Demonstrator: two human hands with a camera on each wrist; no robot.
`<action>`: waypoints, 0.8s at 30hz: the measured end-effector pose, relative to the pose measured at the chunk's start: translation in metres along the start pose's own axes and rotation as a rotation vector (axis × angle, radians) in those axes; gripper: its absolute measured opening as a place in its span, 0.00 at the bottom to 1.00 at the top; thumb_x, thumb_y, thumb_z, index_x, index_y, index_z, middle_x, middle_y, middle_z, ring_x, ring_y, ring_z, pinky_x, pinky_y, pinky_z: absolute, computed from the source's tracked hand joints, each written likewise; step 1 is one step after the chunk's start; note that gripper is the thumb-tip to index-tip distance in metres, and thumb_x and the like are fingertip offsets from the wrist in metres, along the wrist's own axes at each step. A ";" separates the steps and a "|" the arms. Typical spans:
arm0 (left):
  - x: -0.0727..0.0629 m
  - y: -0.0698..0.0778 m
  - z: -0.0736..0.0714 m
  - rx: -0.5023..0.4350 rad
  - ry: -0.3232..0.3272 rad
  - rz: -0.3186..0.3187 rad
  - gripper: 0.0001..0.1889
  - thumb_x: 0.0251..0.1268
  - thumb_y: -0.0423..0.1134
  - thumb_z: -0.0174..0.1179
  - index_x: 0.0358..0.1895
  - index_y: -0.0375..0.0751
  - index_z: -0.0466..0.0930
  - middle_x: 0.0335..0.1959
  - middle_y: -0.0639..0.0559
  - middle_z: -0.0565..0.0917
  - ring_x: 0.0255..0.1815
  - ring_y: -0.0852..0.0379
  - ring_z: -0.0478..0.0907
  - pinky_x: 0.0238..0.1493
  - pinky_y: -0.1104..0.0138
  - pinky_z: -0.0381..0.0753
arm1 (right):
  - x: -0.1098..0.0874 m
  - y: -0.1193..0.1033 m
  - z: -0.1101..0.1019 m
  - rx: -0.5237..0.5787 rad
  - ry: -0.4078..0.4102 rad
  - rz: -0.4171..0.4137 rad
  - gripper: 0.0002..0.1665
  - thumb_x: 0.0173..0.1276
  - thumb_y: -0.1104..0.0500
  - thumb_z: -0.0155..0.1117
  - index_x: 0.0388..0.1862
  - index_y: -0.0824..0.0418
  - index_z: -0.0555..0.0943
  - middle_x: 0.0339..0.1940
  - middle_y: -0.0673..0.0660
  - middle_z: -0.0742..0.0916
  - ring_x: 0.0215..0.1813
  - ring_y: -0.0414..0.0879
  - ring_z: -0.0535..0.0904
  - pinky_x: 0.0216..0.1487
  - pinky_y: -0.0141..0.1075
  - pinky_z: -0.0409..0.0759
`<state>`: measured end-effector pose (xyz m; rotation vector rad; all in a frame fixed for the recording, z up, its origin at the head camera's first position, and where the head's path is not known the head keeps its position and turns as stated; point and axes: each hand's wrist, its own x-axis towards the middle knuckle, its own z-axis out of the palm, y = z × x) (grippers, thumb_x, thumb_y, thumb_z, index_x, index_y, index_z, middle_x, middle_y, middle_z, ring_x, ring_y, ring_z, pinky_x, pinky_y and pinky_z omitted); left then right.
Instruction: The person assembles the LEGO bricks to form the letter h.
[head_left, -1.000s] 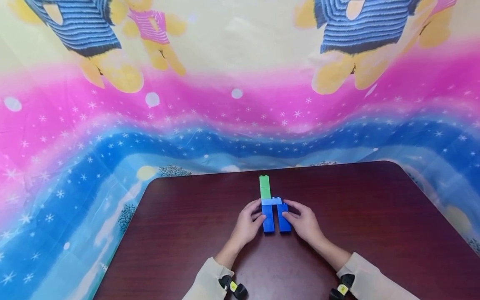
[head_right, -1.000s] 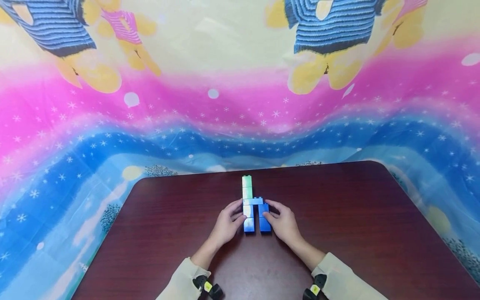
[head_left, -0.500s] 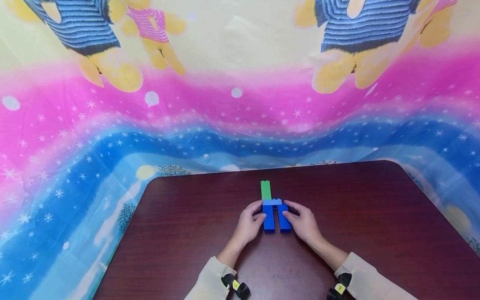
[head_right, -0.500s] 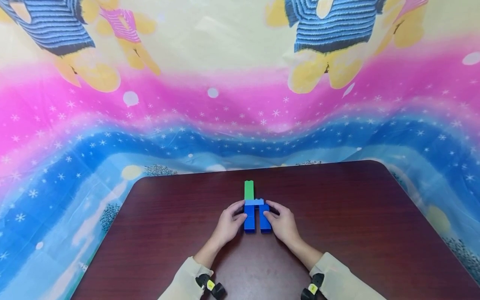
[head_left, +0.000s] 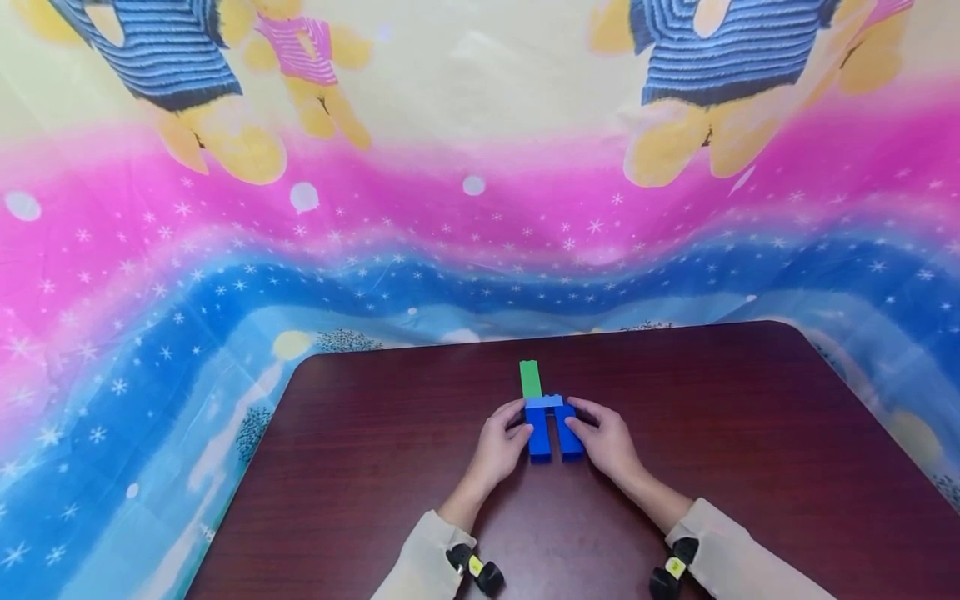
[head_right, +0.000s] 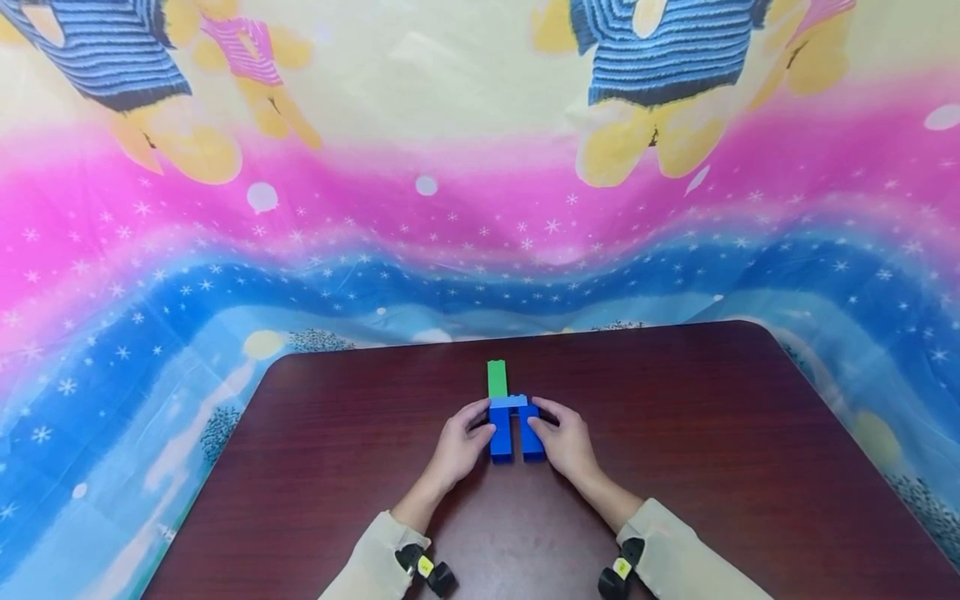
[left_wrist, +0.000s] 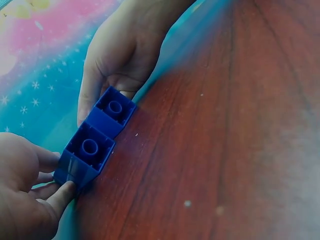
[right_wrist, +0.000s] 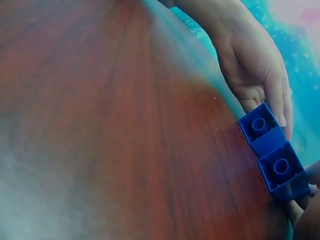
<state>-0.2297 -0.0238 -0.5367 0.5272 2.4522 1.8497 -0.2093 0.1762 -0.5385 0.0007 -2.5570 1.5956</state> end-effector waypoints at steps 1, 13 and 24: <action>0.001 0.000 0.000 0.001 0.004 -0.001 0.22 0.72 0.21 0.56 0.67 0.20 0.70 0.67 0.26 0.71 0.65 0.32 0.74 0.59 0.51 0.80 | 0.001 0.000 0.000 -0.001 0.000 -0.001 0.24 0.75 0.62 0.65 0.67 0.65 0.78 0.65 0.66 0.82 0.65 0.60 0.79 0.63 0.52 0.78; 0.007 -0.003 -0.002 -0.001 0.000 -0.035 0.23 0.73 0.27 0.59 0.69 0.27 0.72 0.68 0.32 0.72 0.66 0.37 0.75 0.59 0.57 0.80 | 0.007 -0.002 0.000 -0.005 -0.010 -0.007 0.24 0.76 0.63 0.62 0.69 0.67 0.76 0.67 0.67 0.80 0.66 0.61 0.78 0.63 0.53 0.77; 0.005 -0.005 -0.017 0.020 0.026 -0.022 0.21 0.75 0.34 0.59 0.67 0.29 0.74 0.64 0.33 0.77 0.62 0.38 0.79 0.59 0.53 0.81 | 0.006 -0.002 -0.010 0.022 0.000 -0.048 0.25 0.78 0.60 0.60 0.69 0.69 0.75 0.66 0.67 0.80 0.67 0.60 0.77 0.64 0.51 0.77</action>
